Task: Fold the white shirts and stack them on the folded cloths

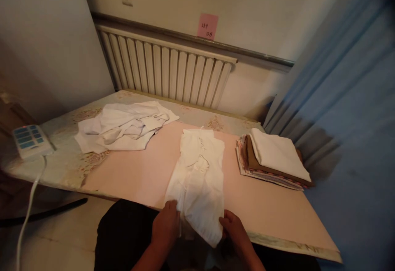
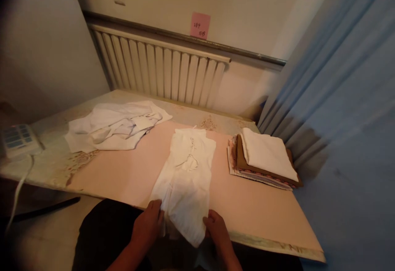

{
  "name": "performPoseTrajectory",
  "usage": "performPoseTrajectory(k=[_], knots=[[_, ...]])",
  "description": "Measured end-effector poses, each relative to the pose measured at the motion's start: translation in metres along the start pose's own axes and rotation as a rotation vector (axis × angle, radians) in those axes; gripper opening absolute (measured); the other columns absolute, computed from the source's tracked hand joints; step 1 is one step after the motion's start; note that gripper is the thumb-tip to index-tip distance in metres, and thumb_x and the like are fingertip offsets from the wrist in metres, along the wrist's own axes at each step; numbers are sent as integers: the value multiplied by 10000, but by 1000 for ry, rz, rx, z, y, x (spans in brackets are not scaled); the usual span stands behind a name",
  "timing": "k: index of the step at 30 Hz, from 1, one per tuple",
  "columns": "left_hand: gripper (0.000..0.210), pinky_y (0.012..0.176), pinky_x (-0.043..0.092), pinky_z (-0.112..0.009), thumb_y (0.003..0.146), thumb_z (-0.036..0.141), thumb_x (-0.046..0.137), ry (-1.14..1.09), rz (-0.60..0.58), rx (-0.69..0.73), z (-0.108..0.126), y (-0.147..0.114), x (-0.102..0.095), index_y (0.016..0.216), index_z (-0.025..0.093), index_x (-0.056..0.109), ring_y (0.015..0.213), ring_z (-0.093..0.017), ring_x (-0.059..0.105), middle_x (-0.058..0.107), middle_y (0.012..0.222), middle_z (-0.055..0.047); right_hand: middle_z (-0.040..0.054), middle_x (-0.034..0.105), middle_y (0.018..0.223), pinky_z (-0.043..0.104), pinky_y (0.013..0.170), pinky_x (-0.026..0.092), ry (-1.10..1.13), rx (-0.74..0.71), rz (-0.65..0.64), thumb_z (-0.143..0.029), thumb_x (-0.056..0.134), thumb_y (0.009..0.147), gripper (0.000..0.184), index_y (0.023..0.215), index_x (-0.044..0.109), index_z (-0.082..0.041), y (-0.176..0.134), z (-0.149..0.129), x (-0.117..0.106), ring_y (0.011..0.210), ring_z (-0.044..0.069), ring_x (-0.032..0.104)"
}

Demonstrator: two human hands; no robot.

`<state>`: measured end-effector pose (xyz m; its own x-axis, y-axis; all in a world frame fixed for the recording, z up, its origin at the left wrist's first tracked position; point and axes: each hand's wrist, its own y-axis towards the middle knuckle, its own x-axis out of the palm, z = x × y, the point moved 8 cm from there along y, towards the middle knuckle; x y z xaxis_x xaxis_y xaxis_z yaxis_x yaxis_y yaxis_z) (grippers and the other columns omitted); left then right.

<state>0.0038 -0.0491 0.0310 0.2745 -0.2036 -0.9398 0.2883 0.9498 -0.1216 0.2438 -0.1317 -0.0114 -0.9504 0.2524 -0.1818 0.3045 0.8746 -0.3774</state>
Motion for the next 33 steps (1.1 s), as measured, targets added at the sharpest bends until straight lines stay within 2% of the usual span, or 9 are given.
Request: performPoseTrajectory(k=[3, 7, 11, 15, 17, 22, 27, 30, 33], knots=[[269, 715, 417, -305, 890, 149, 310, 42, -76, -9, -1, 5, 2, 1053, 171, 524, 905, -216, 623, 602, 1022, -95, -76, 408, 488, 229, 445, 285, -1, 1, 3, -386, 522, 637, 187, 656, 472, -208, 1, 0, 0, 427, 91, 372], [280, 732, 421, -310, 884, 146, 316, 23, -103, 8, -4, 7, 0, 1070, 180, 523, 938, -217, 614, 596, 1061, -101, -59, 448, 520, 229, 475, 313, 12, -10, 28, -386, 537, 629, 192, 659, 486, -204, 2, -1, -1, 474, 101, 402], [307, 824, 422, -313, 925, 218, 288, -74, -41, 53, 4, 5, -7, 1106, 186, 534, 1000, -203, 578, 587, 1080, -96, -58, 440, 535, 228, 478, 311, -18, -34, 40, -383, 538, 639, 193, 654, 483, -199, 3, -2, -3, 481, 98, 397], [357, 944, 378, -326, 894, 214, 363, -187, 8, 226, 29, -1, -12, 1213, 181, 519, 1104, -210, 493, 550, 1163, -103, -71, 407, 514, 224, 453, 285, -19, -17, 32, -381, 522, 654, 185, 665, 479, -202, 3, 2, -2, 451, 94, 380], [324, 943, 365, -341, 851, 204, 429, -175, -31, 274, 39, -1, -8, 1143, 187, 568, 1097, -223, 472, 554, 1134, -92, -68, 413, 522, 223, 455, 284, -15, -21, 34, -379, 529, 646, 186, 671, 491, -199, 3, 2, -2, 463, 95, 386], [203, 900, 352, -387, 834, 174, 445, -44, -96, 254, 49, 8, 3, 942, 159, 616, 1010, -249, 479, 574, 1040, -100, -58, 438, 534, 226, 475, 303, -25, -34, 41, -383, 528, 650, 195, 674, 523, -189, 3, 1, -4, 489, 104, 400], [214, 916, 354, -381, 819, 103, 403, -104, -49, 343, 74, 2, -8, 903, 167, 589, 1001, -237, 492, 588, 1008, -93, -32, 496, 562, 249, 524, 351, -131, -82, 42, -374, 504, 662, 201, 685, 562, -183, 4, -5, -7, 531, 131, 455], [204, 833, 389, -331, 861, 151, 358, -252, -87, 334, 88, -8, -16, 912, 188, 552, 925, -206, 543, 608, 956, -72, -5, 552, 577, 278, 574, 387, -321, -142, 146, -361, 495, 707, 236, 778, 624, -177, -4, -17, -13, 564, 169, 514], [188, 692, 378, -290, 899, 234, 339, -418, -142, 300, 103, -15, -23, 861, 220, 522, 767, -174, 579, 624, 822, -37, 60, 669, 789, 310, 716, 436, -412, -248, 321, -384, 515, 760, 337, 996, 640, -178, -20, -38, -22, 736, 222, 610]])
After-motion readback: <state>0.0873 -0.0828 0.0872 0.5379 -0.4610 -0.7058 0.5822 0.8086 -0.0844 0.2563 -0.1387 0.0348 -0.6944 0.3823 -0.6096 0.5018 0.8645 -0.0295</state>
